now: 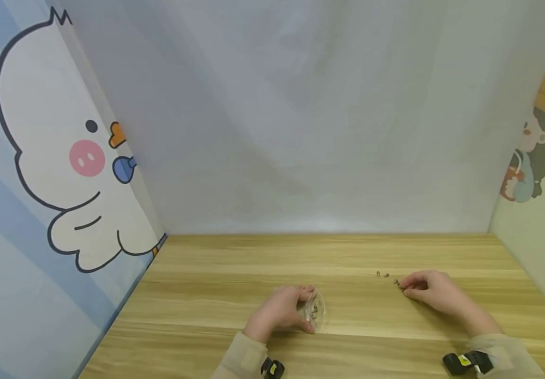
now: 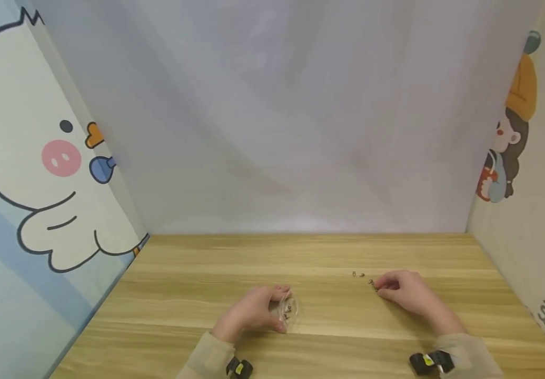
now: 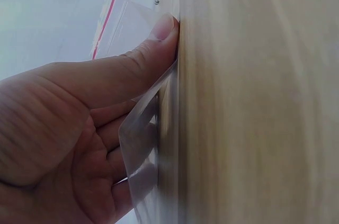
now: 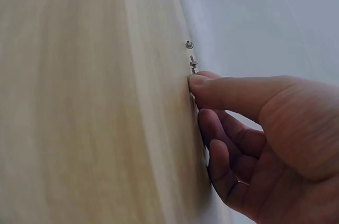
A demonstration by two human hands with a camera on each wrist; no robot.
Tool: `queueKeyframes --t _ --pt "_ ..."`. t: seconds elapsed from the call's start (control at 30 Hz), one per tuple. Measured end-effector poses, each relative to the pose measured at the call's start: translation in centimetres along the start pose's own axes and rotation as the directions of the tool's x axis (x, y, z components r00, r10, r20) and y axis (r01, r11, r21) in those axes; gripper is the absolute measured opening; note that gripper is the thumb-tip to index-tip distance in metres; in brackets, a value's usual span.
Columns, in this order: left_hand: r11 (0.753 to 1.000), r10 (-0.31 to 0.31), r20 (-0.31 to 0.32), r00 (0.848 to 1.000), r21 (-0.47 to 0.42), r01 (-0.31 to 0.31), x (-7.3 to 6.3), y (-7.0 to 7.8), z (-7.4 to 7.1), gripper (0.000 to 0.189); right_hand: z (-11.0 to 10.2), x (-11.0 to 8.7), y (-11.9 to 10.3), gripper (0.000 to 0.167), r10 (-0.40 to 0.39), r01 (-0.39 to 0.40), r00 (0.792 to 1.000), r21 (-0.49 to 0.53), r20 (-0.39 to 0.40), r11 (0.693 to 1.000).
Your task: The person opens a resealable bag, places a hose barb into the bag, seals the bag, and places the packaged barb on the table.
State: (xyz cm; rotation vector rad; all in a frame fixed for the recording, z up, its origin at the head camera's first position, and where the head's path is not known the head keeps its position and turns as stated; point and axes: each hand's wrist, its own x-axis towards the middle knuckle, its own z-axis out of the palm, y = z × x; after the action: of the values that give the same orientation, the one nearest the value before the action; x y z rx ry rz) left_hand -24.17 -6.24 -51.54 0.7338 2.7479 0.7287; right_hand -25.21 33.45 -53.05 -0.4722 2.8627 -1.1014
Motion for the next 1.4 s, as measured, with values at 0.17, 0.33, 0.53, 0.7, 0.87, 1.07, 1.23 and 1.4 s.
queueKeyframes --t 0.17,0.33,0.53,0.7,0.87,1.07,1.23,1.4 --pt "1.0 0.008 0.006 1.0 0.014 -0.008 0.07 0.1 -0.14 0.08 -0.19 -0.1 -0.21 0.011 0.003 -0.003 1.0 -0.015 0.009 1.0" --pt "1.0 0.0 0.011 1.0 0.02 0.0 0.05 0.27 -0.27 0.081 -0.18 -0.21 -0.27 0.01 0.001 -0.001 1.0 -0.02 0.007 1.0" --pt "1.0 0.0 0.01 1.0 0.018 -0.001 -0.02 0.28 -0.26 0.079 0.09 -0.27 0.12 0.006 -0.003 0.003 1.0 -0.042 0.01 0.999" --pt "1.0 0.0 0.007 1.0 0.012 0.0 -0.08 0.25 -0.3 0.077 0.26 -0.27 0.25 0.004 -0.004 0.005 1.0 -0.041 0.012 0.999" --pt "1.0 -0.002 0.004 1.0 0.015 0.002 -0.1 0.26 -0.35 0.077 0.14 -0.2 0.14 0.005 -0.005 0.006 1.0 -0.045 0.014 0.999" --pt "1.0 0.001 0.005 1.0 0.017 -0.001 -0.09 0.31 -0.29 0.078 0.01 -0.27 -0.06 0.006 -0.01 0.011 1.0 -0.044 0.019 0.999" --pt "1.0 0.0 0.002 1.0 0.012 0.0 -0.1 0.23 -0.29 0.077 -0.11 -0.21 -0.17 0.005 -0.012 0.013 1.0 -0.062 0.019 0.998" --pt "1.0 -0.002 0.0 1.0 0.004 0.002 -0.16 0.16 -0.31 0.077 -0.14 -0.16 -0.26 0.005 -0.018 0.02 0.999 -0.068 0.027 0.998"
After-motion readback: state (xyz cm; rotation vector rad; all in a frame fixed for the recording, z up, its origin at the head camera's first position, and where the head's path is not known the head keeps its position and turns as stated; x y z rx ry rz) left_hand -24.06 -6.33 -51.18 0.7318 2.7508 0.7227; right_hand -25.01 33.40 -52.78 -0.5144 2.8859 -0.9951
